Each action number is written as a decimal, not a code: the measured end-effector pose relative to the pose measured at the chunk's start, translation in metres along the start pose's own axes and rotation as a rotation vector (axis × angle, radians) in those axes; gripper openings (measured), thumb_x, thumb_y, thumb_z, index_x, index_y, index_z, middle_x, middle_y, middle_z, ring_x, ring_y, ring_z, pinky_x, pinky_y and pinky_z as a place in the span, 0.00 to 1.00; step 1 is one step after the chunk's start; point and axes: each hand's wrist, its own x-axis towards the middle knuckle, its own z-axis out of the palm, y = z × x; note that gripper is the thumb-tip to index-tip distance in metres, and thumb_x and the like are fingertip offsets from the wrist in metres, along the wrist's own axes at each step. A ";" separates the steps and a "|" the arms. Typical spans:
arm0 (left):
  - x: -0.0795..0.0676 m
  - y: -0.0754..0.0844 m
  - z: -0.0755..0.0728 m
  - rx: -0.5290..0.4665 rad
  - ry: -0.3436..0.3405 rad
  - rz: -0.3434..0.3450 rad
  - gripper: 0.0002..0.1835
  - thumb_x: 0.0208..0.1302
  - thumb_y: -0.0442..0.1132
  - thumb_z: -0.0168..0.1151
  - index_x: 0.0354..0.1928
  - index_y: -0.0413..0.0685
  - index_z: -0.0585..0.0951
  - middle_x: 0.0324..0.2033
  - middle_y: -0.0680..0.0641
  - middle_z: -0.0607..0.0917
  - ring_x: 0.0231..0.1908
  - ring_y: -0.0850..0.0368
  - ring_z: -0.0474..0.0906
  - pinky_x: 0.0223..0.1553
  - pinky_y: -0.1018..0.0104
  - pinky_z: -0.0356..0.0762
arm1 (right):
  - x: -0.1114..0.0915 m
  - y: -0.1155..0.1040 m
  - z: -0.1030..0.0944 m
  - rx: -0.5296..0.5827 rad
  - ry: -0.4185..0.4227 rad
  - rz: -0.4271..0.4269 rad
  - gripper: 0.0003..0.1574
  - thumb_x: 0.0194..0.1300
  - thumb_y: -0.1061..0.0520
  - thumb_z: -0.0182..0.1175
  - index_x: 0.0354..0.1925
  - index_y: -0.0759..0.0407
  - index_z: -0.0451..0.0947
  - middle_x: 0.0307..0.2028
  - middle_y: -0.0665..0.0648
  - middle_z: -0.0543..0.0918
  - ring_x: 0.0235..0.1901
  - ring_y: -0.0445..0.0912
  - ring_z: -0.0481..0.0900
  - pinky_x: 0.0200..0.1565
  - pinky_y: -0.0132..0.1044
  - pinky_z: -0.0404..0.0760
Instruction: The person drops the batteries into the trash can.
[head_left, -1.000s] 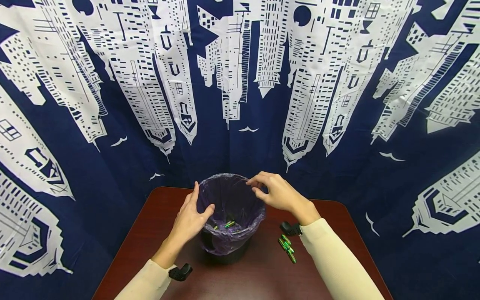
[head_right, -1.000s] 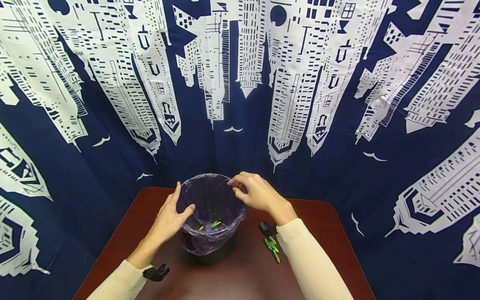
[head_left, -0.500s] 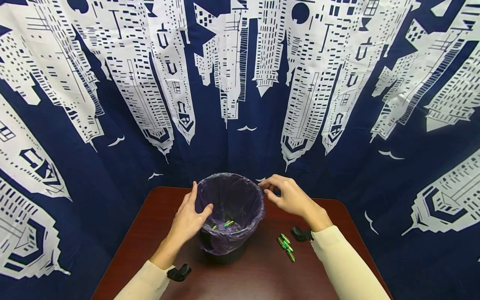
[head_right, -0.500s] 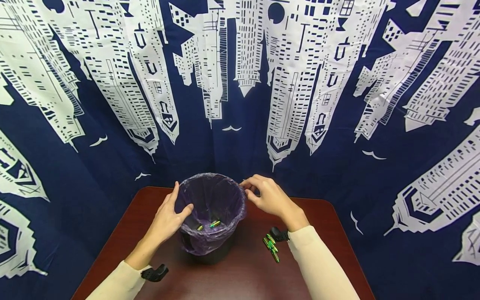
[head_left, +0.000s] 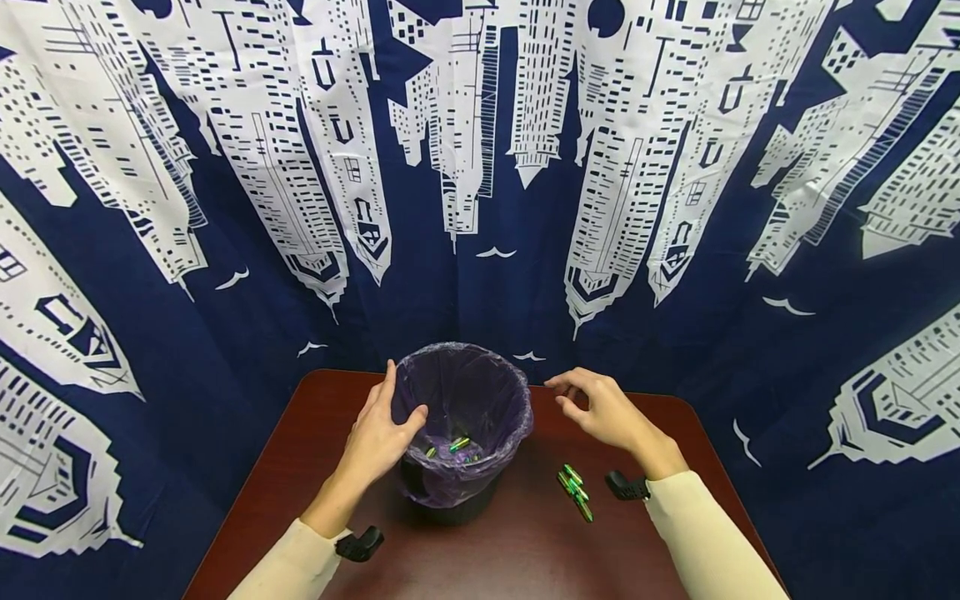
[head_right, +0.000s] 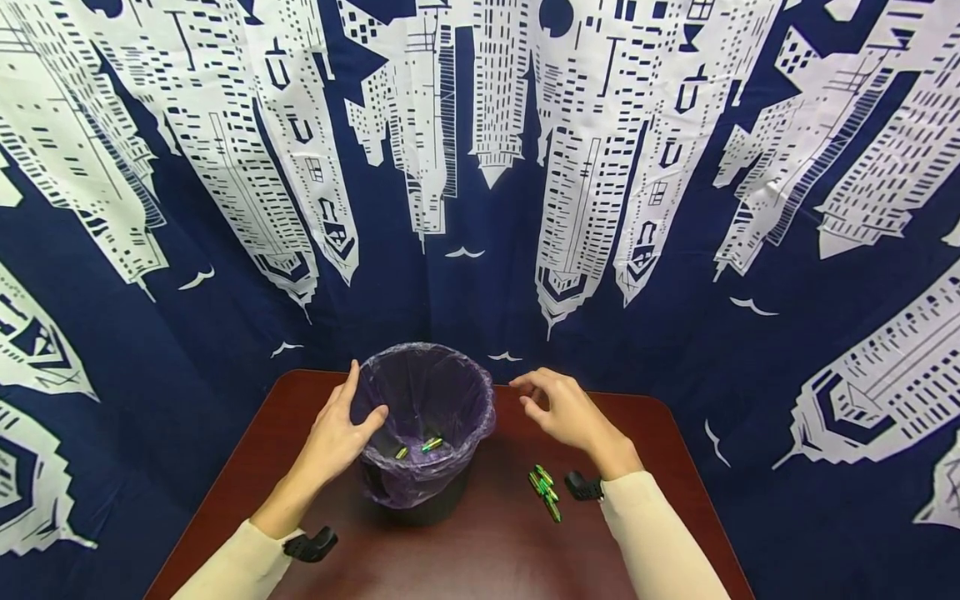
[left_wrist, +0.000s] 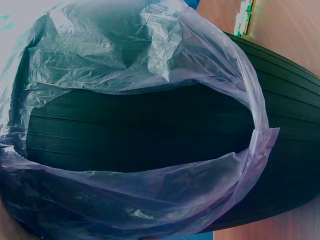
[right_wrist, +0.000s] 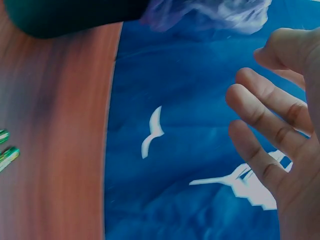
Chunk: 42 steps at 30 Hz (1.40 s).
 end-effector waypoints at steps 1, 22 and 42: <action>0.000 0.000 0.000 0.000 0.000 0.000 0.57 0.80 0.59 0.68 0.98 0.57 0.46 0.91 0.34 0.64 0.83 0.22 0.73 0.79 0.16 0.72 | -0.004 0.003 0.002 0.003 -0.005 0.014 0.19 0.74 0.69 0.73 0.60 0.58 0.92 0.46 0.51 0.93 0.38 0.38 0.86 0.42 0.37 0.88; 0.000 -0.001 0.000 -0.009 -0.006 0.007 0.57 0.80 0.59 0.67 0.98 0.57 0.46 0.90 0.33 0.65 0.82 0.22 0.74 0.79 0.17 0.73 | -0.082 0.050 0.048 0.120 -0.106 0.284 0.22 0.74 0.71 0.75 0.60 0.56 0.91 0.46 0.53 0.93 0.38 0.34 0.84 0.41 0.32 0.88; 0.001 -0.001 0.000 -0.019 0.003 0.001 0.57 0.79 0.58 0.68 0.98 0.57 0.47 0.90 0.33 0.65 0.84 0.23 0.72 0.81 0.18 0.72 | -0.156 0.065 0.082 0.270 -0.244 0.487 0.18 0.75 0.63 0.78 0.60 0.61 0.90 0.44 0.54 0.88 0.36 0.35 0.83 0.37 0.30 0.86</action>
